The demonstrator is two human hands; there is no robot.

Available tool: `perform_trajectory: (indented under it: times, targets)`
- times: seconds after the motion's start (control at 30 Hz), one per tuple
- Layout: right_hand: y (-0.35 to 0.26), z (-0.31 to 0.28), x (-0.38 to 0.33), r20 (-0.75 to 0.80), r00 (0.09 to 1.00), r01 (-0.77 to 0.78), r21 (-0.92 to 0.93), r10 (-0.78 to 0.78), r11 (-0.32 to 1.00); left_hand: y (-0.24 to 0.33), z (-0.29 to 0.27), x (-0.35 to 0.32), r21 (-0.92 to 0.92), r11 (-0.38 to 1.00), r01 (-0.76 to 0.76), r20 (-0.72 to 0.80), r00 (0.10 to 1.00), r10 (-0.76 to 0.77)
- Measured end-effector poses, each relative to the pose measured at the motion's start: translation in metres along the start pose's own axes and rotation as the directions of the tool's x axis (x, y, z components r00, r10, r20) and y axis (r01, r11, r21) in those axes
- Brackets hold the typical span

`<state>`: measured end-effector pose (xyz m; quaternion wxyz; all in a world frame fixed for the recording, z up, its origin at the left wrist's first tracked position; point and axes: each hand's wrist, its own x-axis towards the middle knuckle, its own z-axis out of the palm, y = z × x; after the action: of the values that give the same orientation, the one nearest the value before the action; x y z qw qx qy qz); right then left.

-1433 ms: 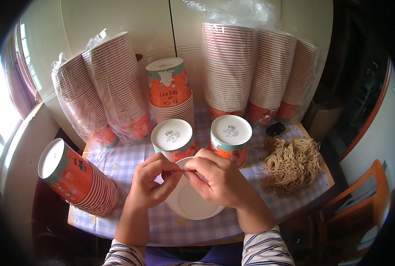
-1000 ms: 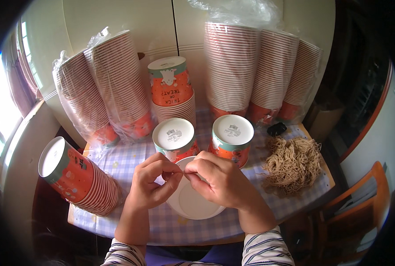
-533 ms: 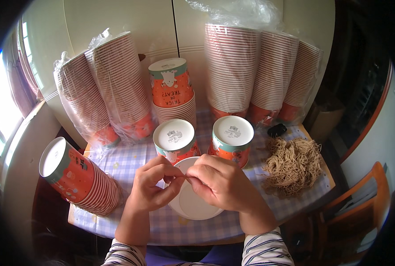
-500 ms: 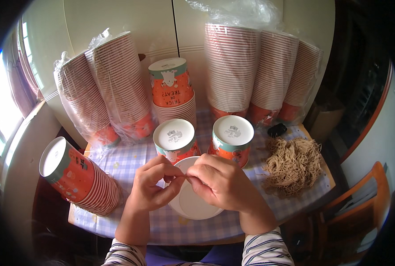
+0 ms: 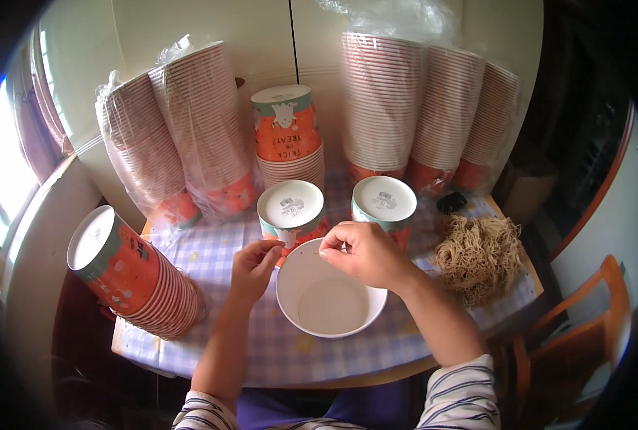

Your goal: Thread string through holes in paper buckets to create handles for packaging.

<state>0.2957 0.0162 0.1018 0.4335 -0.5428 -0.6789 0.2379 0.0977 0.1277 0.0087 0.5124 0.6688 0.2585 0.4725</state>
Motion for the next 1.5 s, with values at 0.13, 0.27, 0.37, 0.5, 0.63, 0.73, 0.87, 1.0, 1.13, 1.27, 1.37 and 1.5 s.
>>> perform_trajectory:
  times: [0.13,0.27,0.37,0.5,0.63,0.73,0.87,1.0,1.13,1.27,1.37,1.5]
  targets:
    - [0.003,0.013,0.01,0.054,0.995,-0.075,-0.208,0.088,0.975,-0.012,0.011,0.0,-0.094,0.983,0.16,0.112,0.982,-0.149]
    - [0.021,0.026,0.02,0.068,0.997,-0.006,-0.341,0.031,0.94,-0.015,0.012,0.0,-0.221,0.948,0.227,0.179,0.965,-0.19]
    - [0.016,0.032,0.023,0.037,0.997,-0.049,-0.374,0.068,0.926,-0.013,0.009,0.001,-0.241,0.944,0.224,0.222,0.96,-0.172]
    - [0.015,0.039,0.023,0.05,0.996,-0.048,-0.4,0.074,0.915,-0.01,0.003,-0.001,-0.241,0.945,0.221,0.24,0.957,-0.163]
    - [0.015,0.041,0.02,0.023,0.999,-0.022,-0.374,0.033,0.927,-0.007,-0.001,-0.002,-0.249,0.942,0.226,0.26,0.952,-0.16]
    - [0.012,0.044,0.02,0.018,0.999,-0.017,-0.387,0.026,0.922,-0.007,-0.005,-0.003,-0.255,0.94,0.228,0.263,0.951,-0.159]
    - [0.012,0.047,0.021,0.007,1.0,-0.018,-0.408,0.023,0.913,-0.008,-0.006,-0.004,-0.239,0.942,0.234,0.261,0.95,-0.17]
    - [0.011,0.048,0.021,-0.002,1.0,-0.013,-0.439,0.014,0.898,-0.007,-0.006,-0.003,-0.218,0.947,0.237,0.266,0.948,-0.176]
    - [0.01,0.049,0.021,-0.021,1.0,-0.021,-0.475,0.013,0.88,-0.007,-0.006,-0.003,-0.2,0.952,0.232,0.27,0.947,-0.174]
    - [0.01,0.051,0.022,-0.028,1.0,-0.014,-0.494,0.0,0.869,-0.005,-0.006,-0.004,-0.188,0.952,0.24,0.271,0.945,-0.185]
    - [0.009,0.052,0.022,-0.011,1.0,-0.008,-0.483,0.003,0.876,-0.003,-0.006,-0.004,-0.184,0.953,0.239,0.284,0.942,-0.182]
    - [0.008,0.053,0.023,-0.017,1.0,0.005,-0.5,-0.015,0.866,-0.003,-0.005,-0.003,-0.183,0.953,0.242,0.292,0.939,-0.182]
